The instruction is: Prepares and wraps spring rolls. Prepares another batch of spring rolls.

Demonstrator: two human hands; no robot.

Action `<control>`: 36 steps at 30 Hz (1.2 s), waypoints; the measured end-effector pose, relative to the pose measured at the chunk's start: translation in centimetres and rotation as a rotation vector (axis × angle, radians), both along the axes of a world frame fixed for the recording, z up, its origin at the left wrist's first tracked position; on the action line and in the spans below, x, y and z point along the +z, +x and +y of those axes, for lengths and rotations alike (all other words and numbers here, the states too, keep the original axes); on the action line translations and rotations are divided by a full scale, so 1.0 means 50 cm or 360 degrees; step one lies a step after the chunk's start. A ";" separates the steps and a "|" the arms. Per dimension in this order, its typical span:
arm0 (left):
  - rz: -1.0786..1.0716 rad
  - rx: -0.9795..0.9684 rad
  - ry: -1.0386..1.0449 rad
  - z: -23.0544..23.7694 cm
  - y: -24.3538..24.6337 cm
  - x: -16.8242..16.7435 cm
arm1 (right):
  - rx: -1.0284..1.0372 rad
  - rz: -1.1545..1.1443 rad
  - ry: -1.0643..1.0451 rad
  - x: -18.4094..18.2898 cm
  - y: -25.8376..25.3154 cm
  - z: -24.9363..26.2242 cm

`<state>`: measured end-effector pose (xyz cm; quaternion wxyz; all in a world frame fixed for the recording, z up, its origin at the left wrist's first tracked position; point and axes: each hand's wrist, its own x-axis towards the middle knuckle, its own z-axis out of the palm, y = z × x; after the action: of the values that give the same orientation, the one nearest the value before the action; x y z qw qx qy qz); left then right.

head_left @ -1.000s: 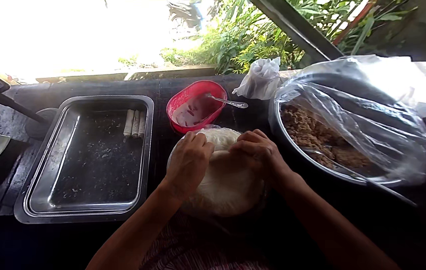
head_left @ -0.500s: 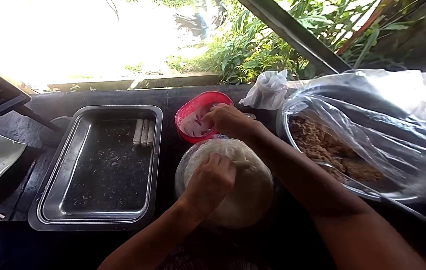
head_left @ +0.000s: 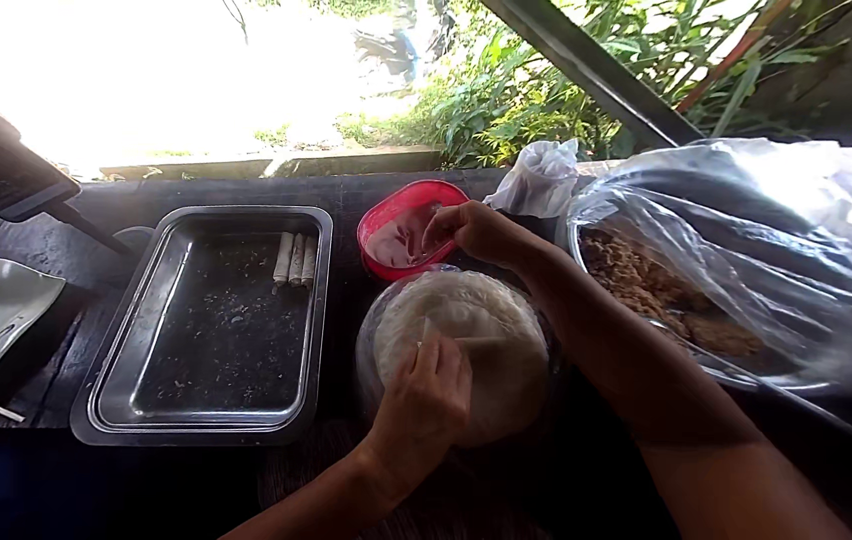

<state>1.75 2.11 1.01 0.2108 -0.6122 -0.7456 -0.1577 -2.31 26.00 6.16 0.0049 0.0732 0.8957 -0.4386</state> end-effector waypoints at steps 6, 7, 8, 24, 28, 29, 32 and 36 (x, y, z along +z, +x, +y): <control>-0.0006 0.0012 -0.0024 -0.011 0.008 -0.005 | 0.0186 0.0384 0.0182 -0.002 0.171 -0.033; -0.0011 0.0012 -0.0016 -0.011 0.009 -0.007 | 0.0163 0.0411 0.0316 -0.008 0.195 -0.042; -0.0011 0.0010 0.0000 -0.011 0.009 -0.009 | 0.0151 0.0466 0.0489 -0.019 0.213 -0.050; -0.0029 0.0042 -0.0008 -0.009 0.013 -0.007 | 0.0316 0.0545 0.1483 -0.069 0.267 -0.067; -0.0123 0.0013 0.0006 -0.009 0.008 -0.008 | 0.0220 0.0460 0.1606 -0.058 0.252 -0.061; -0.0144 0.0004 0.0001 -0.009 0.007 -0.009 | 0.0196 0.0490 0.1600 -0.054 0.247 -0.060; -0.0225 -0.0054 0.0005 -0.009 0.000 -0.009 | 0.0270 0.0567 0.1516 -0.046 0.229 -0.071; -0.0241 -0.0091 -0.0017 -0.008 -0.007 -0.008 | 0.0462 0.0401 0.1437 -0.052 0.211 -0.101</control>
<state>1.41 1.71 0.59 0.1460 -0.6207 -0.7424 -0.2056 8.25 20.97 3.55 -0.0745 -0.1112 0.9910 -0.0067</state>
